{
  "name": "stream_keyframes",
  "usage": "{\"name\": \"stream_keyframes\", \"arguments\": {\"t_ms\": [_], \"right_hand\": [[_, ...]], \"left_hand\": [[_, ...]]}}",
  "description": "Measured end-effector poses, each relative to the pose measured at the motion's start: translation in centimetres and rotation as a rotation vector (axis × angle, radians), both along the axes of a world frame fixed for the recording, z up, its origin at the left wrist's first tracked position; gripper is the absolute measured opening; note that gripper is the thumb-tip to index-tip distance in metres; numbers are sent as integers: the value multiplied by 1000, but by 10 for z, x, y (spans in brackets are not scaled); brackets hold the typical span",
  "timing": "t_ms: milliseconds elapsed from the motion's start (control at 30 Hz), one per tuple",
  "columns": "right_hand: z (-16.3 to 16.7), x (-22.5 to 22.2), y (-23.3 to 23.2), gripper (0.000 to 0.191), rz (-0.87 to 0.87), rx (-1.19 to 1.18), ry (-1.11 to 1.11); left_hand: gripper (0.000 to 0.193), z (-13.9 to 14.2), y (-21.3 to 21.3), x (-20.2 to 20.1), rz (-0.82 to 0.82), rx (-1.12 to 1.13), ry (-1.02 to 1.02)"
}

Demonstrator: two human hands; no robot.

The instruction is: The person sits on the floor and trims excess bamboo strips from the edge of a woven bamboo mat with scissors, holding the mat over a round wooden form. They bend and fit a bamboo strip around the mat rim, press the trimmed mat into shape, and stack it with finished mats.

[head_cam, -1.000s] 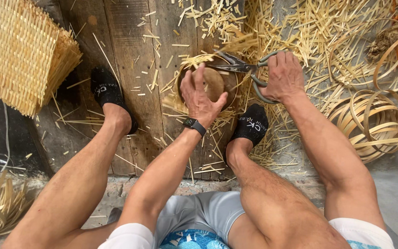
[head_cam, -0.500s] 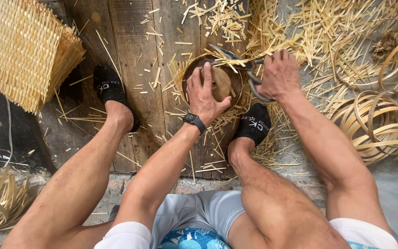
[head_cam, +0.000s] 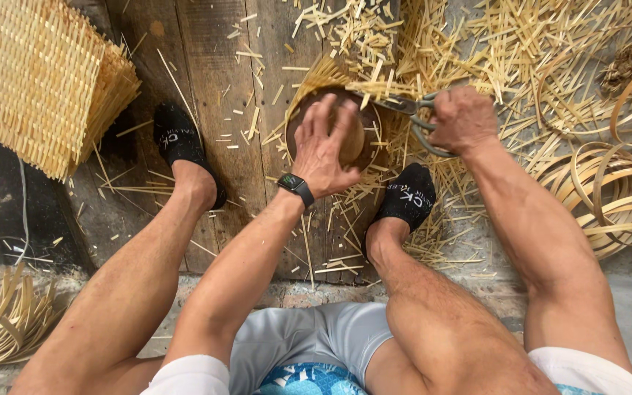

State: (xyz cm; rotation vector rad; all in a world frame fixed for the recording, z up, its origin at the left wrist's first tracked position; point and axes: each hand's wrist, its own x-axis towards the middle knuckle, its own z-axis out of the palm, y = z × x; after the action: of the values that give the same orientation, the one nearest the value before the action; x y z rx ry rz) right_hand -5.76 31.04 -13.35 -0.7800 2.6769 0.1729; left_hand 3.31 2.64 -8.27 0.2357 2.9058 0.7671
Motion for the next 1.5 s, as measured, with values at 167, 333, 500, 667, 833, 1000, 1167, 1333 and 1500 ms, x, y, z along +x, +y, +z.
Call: {"name": "stream_keyframes", "arguments": {"t_ms": [167, 333, 500, 667, 833, 1000, 1167, 1333, 1500], "right_hand": [[5, -2, -5, 61, 156, -88, 473], [-4, -4, -12, 32, 17, -51, 133], [-4, -2, 0, 34, 43, -90, 202], [-5, 4, -11, 38, 68, -242, 422], [-2, 2, -1, 46, -46, -41, -48], [14, -7, -18, 49, 153, -82, 413], [37, -27, -18, 41, -186, 146, -381], [17, -41, 16, 59, -936, -120, -329], [3, -21, 27, 92, -901, -198, -11]], "left_hand": [[128, -9, 27, 7, 296, 86, -74], [124, -6, 20, 4, 114, 26, -68], [106, 3, 27, 7, 290, 85, -102], [98, 6, 22, 2, 157, 82, -118], [94, 13, 6, -6, -13, 54, -159], [93, 20, 0, -16, -235, 20, -242], [94, 24, -15, -28, -445, 13, -211], [94, 24, -4, -14, -145, 130, -214], [82, 0, 2, -20, 396, 53, -313]]}}
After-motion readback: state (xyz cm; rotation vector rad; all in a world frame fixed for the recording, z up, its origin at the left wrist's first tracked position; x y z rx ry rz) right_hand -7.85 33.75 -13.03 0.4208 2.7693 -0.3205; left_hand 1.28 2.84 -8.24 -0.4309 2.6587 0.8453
